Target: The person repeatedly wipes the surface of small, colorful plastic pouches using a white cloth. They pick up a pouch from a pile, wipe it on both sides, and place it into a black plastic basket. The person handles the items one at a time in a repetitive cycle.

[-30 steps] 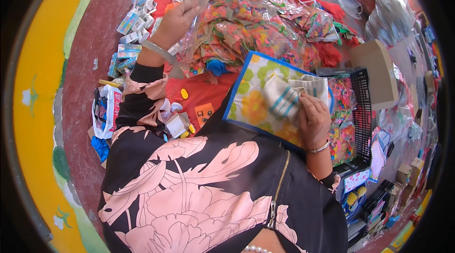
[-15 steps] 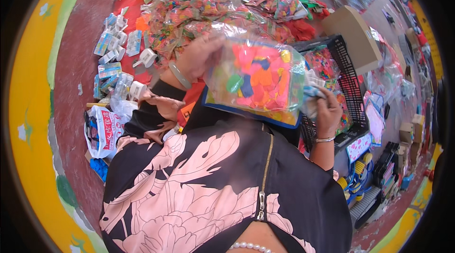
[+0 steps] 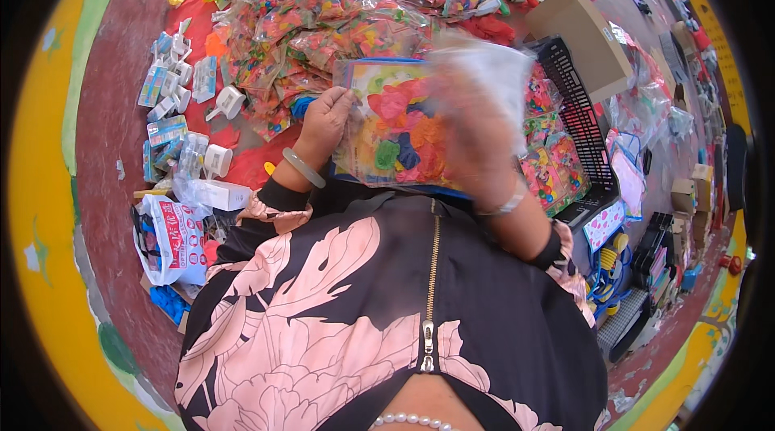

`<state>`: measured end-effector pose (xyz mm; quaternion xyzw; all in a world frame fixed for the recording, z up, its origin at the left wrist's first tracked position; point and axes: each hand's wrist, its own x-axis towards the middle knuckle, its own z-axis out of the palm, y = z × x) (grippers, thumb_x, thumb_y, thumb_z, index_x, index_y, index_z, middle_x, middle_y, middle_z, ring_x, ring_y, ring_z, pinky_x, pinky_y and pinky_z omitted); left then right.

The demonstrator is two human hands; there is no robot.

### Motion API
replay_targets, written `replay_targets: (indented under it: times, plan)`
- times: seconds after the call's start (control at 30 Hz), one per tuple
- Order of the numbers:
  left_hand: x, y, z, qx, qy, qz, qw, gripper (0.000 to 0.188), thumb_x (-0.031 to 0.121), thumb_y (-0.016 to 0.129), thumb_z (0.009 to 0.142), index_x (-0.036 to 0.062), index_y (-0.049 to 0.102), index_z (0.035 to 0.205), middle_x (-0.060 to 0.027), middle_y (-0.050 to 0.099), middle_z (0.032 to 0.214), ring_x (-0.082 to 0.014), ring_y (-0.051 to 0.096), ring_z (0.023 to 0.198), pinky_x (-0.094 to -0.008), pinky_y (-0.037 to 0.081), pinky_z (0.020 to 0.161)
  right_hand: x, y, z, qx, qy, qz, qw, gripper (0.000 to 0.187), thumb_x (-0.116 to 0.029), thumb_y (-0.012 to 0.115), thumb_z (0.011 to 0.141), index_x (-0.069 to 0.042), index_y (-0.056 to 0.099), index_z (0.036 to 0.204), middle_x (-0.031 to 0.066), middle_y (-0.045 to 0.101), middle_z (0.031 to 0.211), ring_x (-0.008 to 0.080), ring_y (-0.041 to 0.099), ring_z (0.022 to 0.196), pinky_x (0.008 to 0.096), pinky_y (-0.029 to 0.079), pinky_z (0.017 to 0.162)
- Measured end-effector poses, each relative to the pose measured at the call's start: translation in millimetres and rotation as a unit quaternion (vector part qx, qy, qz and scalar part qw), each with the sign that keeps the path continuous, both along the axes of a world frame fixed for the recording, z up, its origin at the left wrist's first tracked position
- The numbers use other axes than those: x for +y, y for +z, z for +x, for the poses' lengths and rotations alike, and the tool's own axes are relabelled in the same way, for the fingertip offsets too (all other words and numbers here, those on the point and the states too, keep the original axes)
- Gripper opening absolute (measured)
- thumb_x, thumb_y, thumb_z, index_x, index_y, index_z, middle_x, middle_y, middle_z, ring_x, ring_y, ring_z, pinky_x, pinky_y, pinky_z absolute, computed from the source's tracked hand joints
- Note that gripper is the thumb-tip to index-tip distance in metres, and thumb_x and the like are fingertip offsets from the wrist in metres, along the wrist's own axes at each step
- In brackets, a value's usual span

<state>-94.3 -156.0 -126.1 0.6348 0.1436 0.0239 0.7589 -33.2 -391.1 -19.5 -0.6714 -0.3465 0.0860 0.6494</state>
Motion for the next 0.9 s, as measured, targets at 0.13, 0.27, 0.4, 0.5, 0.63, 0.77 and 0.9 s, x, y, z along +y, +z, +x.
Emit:
replay_targets:
  times: [0.13,0.27,0.4,0.5,0.63,0.77,0.9]
  plan:
    - [-19,9,6,-0.037,0.094,-0.124,0.987,0.02,0.017,0.048,0.097,0.0015,0.06,0.095,0.0042,0.056,0.078,-0.0034,0.051,0.07,-0.0186,0.042,0.062,52,-55,-31,-0.334,0.102,-0.393,0.851,0.054,-0.015,0.054,0.079,-0.009,0.045,0.132,0.0182,0.031,0.144,0.0389,0.032,0.132,0.0429,0.04,0.095]
    - [-8,-3,3,-0.071,0.042,0.072,0.994,0.018,0.016,0.049,0.096,0.0012,0.06,0.094,0.0043,0.055,0.078,-0.0024,0.048,0.068,-0.0183,0.04,0.06,51,-43,-32,-0.341,0.09,-0.517,0.78,0.057,-0.021,0.052,0.081,-0.012,0.041,0.136,0.0171,0.029,0.146,0.0378,0.027,0.135,0.0446,0.036,0.096]
    - [-13,-2,2,-0.042,0.059,0.047,0.996,0.017,0.015,0.05,0.096,0.0017,0.06,0.093,0.0043,0.054,0.075,-0.0014,0.046,0.064,-0.0173,0.037,0.056,26,-51,-16,-0.334,-0.041,-0.523,0.783,0.056,-0.021,0.051,0.081,-0.012,0.042,0.135,0.0156,0.035,0.144,0.0384,0.027,0.135,0.0488,0.027,0.102]
    - [-10,-5,2,-0.025,0.05,0.029,0.998,0.017,0.015,0.05,0.095,0.0027,0.06,0.09,0.0041,0.054,0.07,-0.0015,0.046,0.058,-0.0167,0.036,0.052,10,-41,-12,-0.308,-0.099,-0.534,0.781,0.053,-0.02,0.05,0.081,-0.012,0.045,0.133,0.0137,0.041,0.141,0.0388,0.029,0.134,0.0507,0.025,0.102]
    - [-8,-9,2,-0.029,0.049,-0.012,0.998,0.016,0.016,0.051,0.095,0.0037,0.06,0.088,0.0039,0.053,0.067,-0.002,0.046,0.051,-0.0164,0.035,0.049,-12,-44,2,-0.305,-0.175,-0.547,0.759,0.05,-0.02,0.05,0.081,-0.011,0.048,0.13,0.0119,0.044,0.139,0.039,0.037,0.129,0.0528,0.026,0.099]
    - [-8,-2,2,-0.014,0.048,-0.005,0.999,0.015,0.015,0.053,0.094,0.0035,0.06,0.088,0.0037,0.055,0.069,-0.0022,0.048,0.055,-0.0163,0.036,0.05,-47,-55,24,-0.323,-0.251,-0.537,0.738,0.046,-0.011,0.048,0.079,-0.01,0.055,0.124,0.0142,0.055,0.126,0.0343,0.053,0.113,0.0431,0.042,0.091]
    - [-5,23,-1,0.028,0.01,-0.031,0.999,0.015,0.014,0.055,0.093,0.0017,0.062,0.092,0.002,0.058,0.073,-0.0041,0.051,0.061,-0.0191,0.04,0.056,-102,-33,47,-0.25,-0.312,-0.516,0.757,0.019,-0.014,0.05,0.084,-0.005,0.064,0.094,0.0158,0.062,0.09,0.034,0.06,0.086,0.0418,0.049,0.077]
